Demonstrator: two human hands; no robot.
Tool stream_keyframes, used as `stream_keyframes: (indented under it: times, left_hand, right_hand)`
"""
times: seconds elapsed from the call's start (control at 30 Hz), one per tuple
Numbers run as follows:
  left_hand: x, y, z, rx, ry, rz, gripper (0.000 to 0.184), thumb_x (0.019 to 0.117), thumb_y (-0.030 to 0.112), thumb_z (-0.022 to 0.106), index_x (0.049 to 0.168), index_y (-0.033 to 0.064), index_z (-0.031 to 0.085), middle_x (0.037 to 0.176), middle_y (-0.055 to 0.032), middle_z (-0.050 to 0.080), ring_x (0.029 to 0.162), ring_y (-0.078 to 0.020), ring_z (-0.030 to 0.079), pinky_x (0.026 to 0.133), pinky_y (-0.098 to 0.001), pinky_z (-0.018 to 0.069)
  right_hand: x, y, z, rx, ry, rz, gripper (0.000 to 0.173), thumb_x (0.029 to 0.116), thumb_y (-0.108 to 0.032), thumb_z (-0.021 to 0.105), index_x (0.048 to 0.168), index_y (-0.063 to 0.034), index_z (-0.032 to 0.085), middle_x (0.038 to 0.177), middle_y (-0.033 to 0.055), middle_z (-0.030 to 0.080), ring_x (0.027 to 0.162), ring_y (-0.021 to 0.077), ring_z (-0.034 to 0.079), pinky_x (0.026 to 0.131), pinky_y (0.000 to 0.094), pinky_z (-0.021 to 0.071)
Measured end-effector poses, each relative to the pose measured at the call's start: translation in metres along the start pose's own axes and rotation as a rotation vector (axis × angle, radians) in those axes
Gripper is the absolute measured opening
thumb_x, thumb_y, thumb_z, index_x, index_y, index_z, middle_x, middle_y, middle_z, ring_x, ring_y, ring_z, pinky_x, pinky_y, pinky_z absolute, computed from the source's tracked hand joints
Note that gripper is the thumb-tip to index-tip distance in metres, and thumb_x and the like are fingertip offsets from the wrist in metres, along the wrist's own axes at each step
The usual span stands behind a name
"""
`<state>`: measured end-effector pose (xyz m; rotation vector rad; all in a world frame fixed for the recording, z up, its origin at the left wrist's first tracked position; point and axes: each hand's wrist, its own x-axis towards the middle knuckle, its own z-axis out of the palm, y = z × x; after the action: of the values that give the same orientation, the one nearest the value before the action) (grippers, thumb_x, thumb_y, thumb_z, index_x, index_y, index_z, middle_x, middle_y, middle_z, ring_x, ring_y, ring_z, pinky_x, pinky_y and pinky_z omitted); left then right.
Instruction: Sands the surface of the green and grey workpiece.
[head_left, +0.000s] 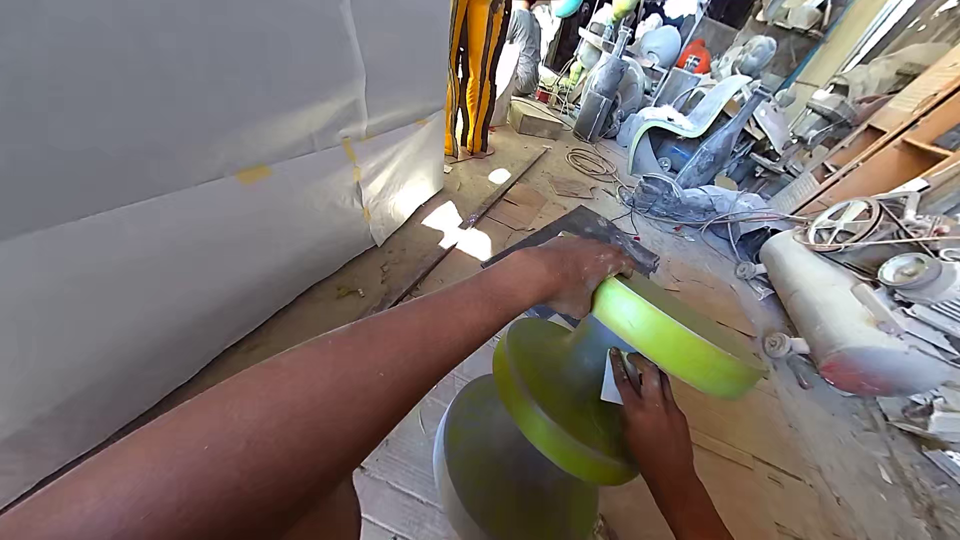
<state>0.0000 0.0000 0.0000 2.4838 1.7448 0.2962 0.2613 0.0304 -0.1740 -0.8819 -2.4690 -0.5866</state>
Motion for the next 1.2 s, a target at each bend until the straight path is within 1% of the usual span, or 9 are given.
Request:
stream_keyframes:
  times: [0.07,0.2,0.3,0.47,0.67,0.77,0.87,1.03,1.2]
  left_hand:
    - [0.000,0.001,-0.001,0.005,-0.010,-0.009,0.079,0.0715,0.013,0.087,0.144,0.0184,0.055,0.137,-0.0057,0.059,0.122,-0.0277,0.061,0.095,-0.0520,0.0533]
    - [-0.001,0.000,0.000,-0.006,-0.003,-0.003,0.079,0.0710,0.013,0.087,0.143,0.0179,0.056,0.136,-0.0057,0.060,0.121,-0.0282,0.061,0.094,-0.0527,0.0533]
    - [-0.002,0.000,0.001,0.007,0.003,0.003,0.079,0.0710,0.015,0.087,0.143,0.0183,0.056,0.136,-0.0056,0.060,0.121,-0.0281,0.061,0.094,-0.0526,0.0535]
    - [-0.006,0.004,0.004,0.021,0.020,0.013,0.078,0.0705,0.015,0.087,0.143,0.0172,0.056,0.135,-0.0065,0.061,0.119,-0.0285,0.062,0.092,-0.0523,0.0537]
    - [-0.016,0.012,0.004,0.049,0.019,-0.007,0.082,0.0659,0.013,0.089,0.141,0.0176,0.057,0.133,-0.0059,0.061,0.116,-0.0286,0.062,0.088,-0.0523,0.0547]
    - [-0.023,0.016,0.004,0.041,0.029,-0.001,0.082,0.0649,0.012,0.089,0.140,0.0167,0.058,0.133,-0.0059,0.060,0.115,-0.0286,0.063,0.086,-0.0524,0.0554]
    - [-0.028,0.016,0.007,0.039,0.049,0.005,0.081,0.0634,0.012,0.090,0.138,0.0176,0.059,0.130,-0.0045,0.061,0.112,-0.0270,0.064,0.084,-0.0509,0.0563]
    - [-0.039,0.019,0.015,0.056,0.078,0.010,0.084,0.0611,0.012,0.090,0.139,0.0198,0.059,0.131,-0.0026,0.062,0.112,-0.0268,0.065,0.084,-0.0514,0.0570]
    - [-0.046,0.020,0.018,0.063,0.092,0.029,0.084,0.0610,0.013,0.090,0.139,0.0194,0.058,0.128,-0.0025,0.062,0.111,-0.0250,0.064,0.086,-0.0493,0.0563]
  right_hand:
    - [-0.001,-0.003,0.001,-0.005,-0.034,-0.018,0.064,0.0829,0.009,0.068,0.141,-0.0179,0.064,0.129,0.0218,0.063,0.104,0.0356,0.069,0.067,0.0392,0.0617]
    - [-0.004,0.005,-0.003,0.103,-0.140,-0.105,0.062,0.0844,0.005,0.069,0.139,-0.0229,0.065,0.124,0.0149,0.064,0.101,0.0295,0.069,0.071,0.0388,0.0622]
    - [-0.002,0.013,-0.009,0.203,-0.080,-0.105,0.060,0.0828,0.004,0.068,0.137,-0.0218,0.067,0.128,0.0135,0.066,0.099,0.0285,0.072,0.074,0.0423,0.0633]
    - [-0.012,0.001,-0.001,0.306,-0.116,-0.076,0.053,0.0894,0.000,0.063,0.135,-0.0266,0.068,0.125,0.0105,0.067,0.105,0.0245,0.070,0.082,0.0399,0.0623]
    - [-0.020,0.012,-0.030,0.547,-0.467,-0.060,0.053,0.0937,-0.011,0.054,0.135,-0.0416,0.066,0.125,-0.0031,0.067,0.111,0.0128,0.066,0.089,0.0403,0.0597]
    - [-0.019,0.022,-0.049,0.654,-0.665,-0.084,0.049,0.0966,-0.015,0.052,0.134,-0.0435,0.066,0.123,-0.0060,0.066,0.111,0.0099,0.064,0.092,0.0397,0.0569]
    - [-0.026,0.026,-0.063,0.742,-0.766,-0.102,0.046,0.0979,-0.017,0.053,0.133,-0.0443,0.066,0.123,-0.0064,0.065,0.111,0.0088,0.063,0.094,0.0394,0.0558]
    - [-0.038,0.029,-0.078,0.828,-0.806,-0.155,0.038,0.1003,-0.023,0.053,0.129,-0.0418,0.069,0.121,-0.0071,0.066,0.112,0.0083,0.062,0.093,0.0382,0.0552]
    - [-0.032,0.025,-0.065,0.849,-0.594,-0.032,0.040,0.0991,-0.023,0.049,0.130,-0.0375,0.070,0.121,-0.0094,0.068,0.113,0.0052,0.063,0.096,0.0364,0.0559]
